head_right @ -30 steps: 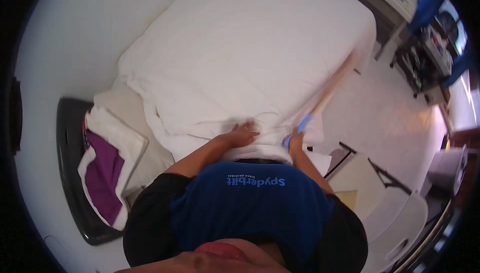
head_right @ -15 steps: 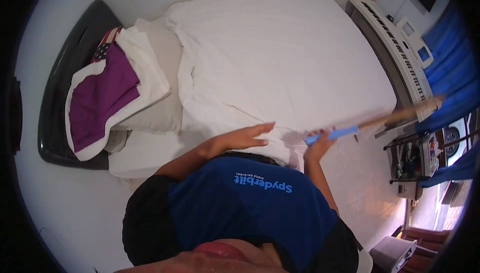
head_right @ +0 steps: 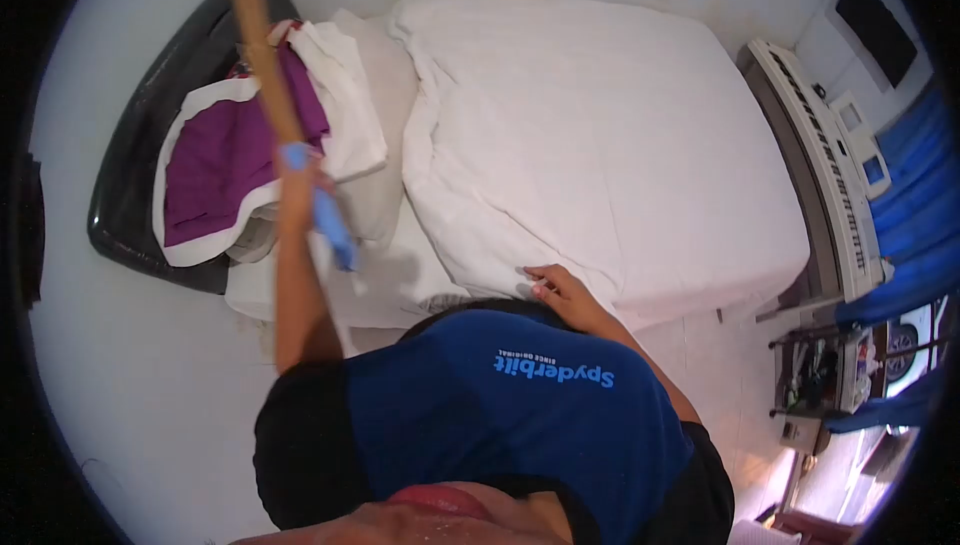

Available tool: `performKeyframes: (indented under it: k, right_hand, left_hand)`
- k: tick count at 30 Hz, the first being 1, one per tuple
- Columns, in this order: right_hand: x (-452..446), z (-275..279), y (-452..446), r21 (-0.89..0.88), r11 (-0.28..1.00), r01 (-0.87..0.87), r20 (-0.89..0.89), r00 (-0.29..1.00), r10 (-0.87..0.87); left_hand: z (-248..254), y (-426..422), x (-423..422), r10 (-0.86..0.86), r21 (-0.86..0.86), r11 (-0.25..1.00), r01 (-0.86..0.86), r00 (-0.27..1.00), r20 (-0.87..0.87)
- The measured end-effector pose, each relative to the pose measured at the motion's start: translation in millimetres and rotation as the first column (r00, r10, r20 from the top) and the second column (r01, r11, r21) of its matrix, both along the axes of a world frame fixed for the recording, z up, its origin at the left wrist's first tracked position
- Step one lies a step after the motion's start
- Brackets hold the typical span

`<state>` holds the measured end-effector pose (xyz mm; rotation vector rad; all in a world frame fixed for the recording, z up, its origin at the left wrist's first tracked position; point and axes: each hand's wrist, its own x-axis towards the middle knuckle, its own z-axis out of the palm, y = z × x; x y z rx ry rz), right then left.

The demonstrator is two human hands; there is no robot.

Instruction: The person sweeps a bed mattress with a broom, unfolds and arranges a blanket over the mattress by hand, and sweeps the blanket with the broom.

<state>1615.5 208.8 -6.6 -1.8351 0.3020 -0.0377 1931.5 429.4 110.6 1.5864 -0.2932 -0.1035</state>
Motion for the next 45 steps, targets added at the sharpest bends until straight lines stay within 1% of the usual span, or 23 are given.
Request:
performKeyframes:
  k: [1,3,7,10,12,13,14,15,17,19,21,24,27,29,32,33,35,36,39,40,41,44,45]
  right_hand:
    - [-8,-8,-4,0.013,1.0,0.022,-0.023,1.0,-0.021]
    - [-13,-19,-11,0.099,0.992,0.08,-0.114,0.991,-0.068]
    - [-19,-14,-12,0.06,0.992,0.113,-0.207,0.973,-0.099]
    - [-22,-20,-11,-0.407,0.908,0.096,-0.055,0.99,-0.129]
    - [-24,-30,-8,-0.498,0.845,0.196,-0.045,0.967,-0.251]
    - [-24,-35,-9,-0.59,0.754,0.288,-0.009,0.932,-0.362]
    - [-23,-39,-9,-0.673,0.642,0.369,0.043,0.885,-0.464]
    - [-23,-39,-9,-0.676,0.637,0.369,0.044,0.884,-0.465]
    - [-25,-38,-10,-0.739,0.634,0.226,-0.141,0.869,-0.474]
    - [-32,-44,-15,-0.764,0.626,0.158,-0.225,0.844,-0.487]
    - [-42,-61,-28,-0.508,0.859,0.067,-0.413,0.856,-0.311]
    - [-52,-28,-27,-0.381,0.923,0.059,-0.252,0.953,-0.166]
    - [-60,37,-26,-0.289,0.957,0.002,-0.436,0.89,-0.133]
    - [-65,74,-26,-0.269,0.963,0.008,-0.403,0.907,-0.12]
    - [-69,103,-25,-0.23,0.973,0.024,-0.332,0.938,-0.101]
    - [-69,106,-24,-0.211,0.977,0.032,-0.307,0.947,-0.097]
    - [-71,110,-26,-0.177,0.983,0.045,-0.251,0.964,-0.089]
    - [-76,108,-30,-0.183,0.981,0.064,-0.245,0.964,-0.108]
    - [-94,90,-44,-0.138,0.965,0.225,-0.21,0.945,-0.25]
    - [-103,85,-49,-0.139,0.962,0.234,-0.201,0.945,-0.258]
    - [-112,80,-55,-0.127,0.948,0.291,-0.166,0.936,-0.31]
    - [-144,69,-70,-0.1,0.909,0.404,-0.085,0.907,-0.412]
    - [-155,66,-73,-0.04,0.865,0.499,-0.082,0.862,-0.501]
  left_hand:
    - [28,17,15,0.045,0.17,0.983,-0.068,0.99,0.131]
    - [77,39,43,0.084,0.324,0.937,-0.135,0.983,0.166]
    - [88,53,114,0.169,0.285,0.933,-0.22,0.967,0.192]
    - [81,28,102,-0.125,0.492,0.745,-0.451,0.63,0.766]
    - [42,-4,69,-0.306,0.593,0.8,-0.089,0.79,0.531]
    - [11,-13,70,-0.468,0.764,0.639,0.089,0.834,0.294]
    - [-9,-26,42,-0.518,0.705,0.652,0.278,0.842,0.147]
    - [-36,-38,38,-0.505,0.575,0.667,0.474,0.855,-0.119]
    - [-102,-58,53,-0.507,0.642,0.626,0.444,0.856,-0.098]
    - [-101,-73,33,-0.449,0.538,0.686,0.489,0.867,-0.215]
    - [-111,-87,37,-0.402,0.424,0.748,0.511,0.856,-0.325]
    - [-181,-109,77,-0.335,0.138,0.863,0.486,0.755,-0.563]
    - [-156,-130,64,-0.17,0.329,0.855,0.4,0.816,-0.552]
    - [-154,-147,61,-0.098,0.421,0.83,0.365,0.839,-0.535]
    - [-179,-172,83,-0.263,0.124,0.853,0.506,0.624,-0.736]
    - [-193,-180,93,-0.282,0.121,0.842,0.526,0.619,-0.733]
    - [-208,-198,102,-0.303,-0.106,0.929,0.356,0.562,-0.77]
    - [-207,-211,100,-0.318,-0.11,0.921,0.373,0.561,-0.764]
    - [-168,-246,84,-0.466,-0.448,0.875,0.182,0.567,-0.679]
    - [-174,-272,91,-0.472,-0.449,0.872,0.193,0.569,-0.673]
    - [-189,-310,107,-0.418,-0.383,0.9,0.207,0.658,-0.626]
    - [-138,-399,62,-0.26,-0.136,0.965,0.222,0.871,-0.417]
    - [-121,-437,33,-0.234,-0.172,0.968,0.182,0.9,-0.369]
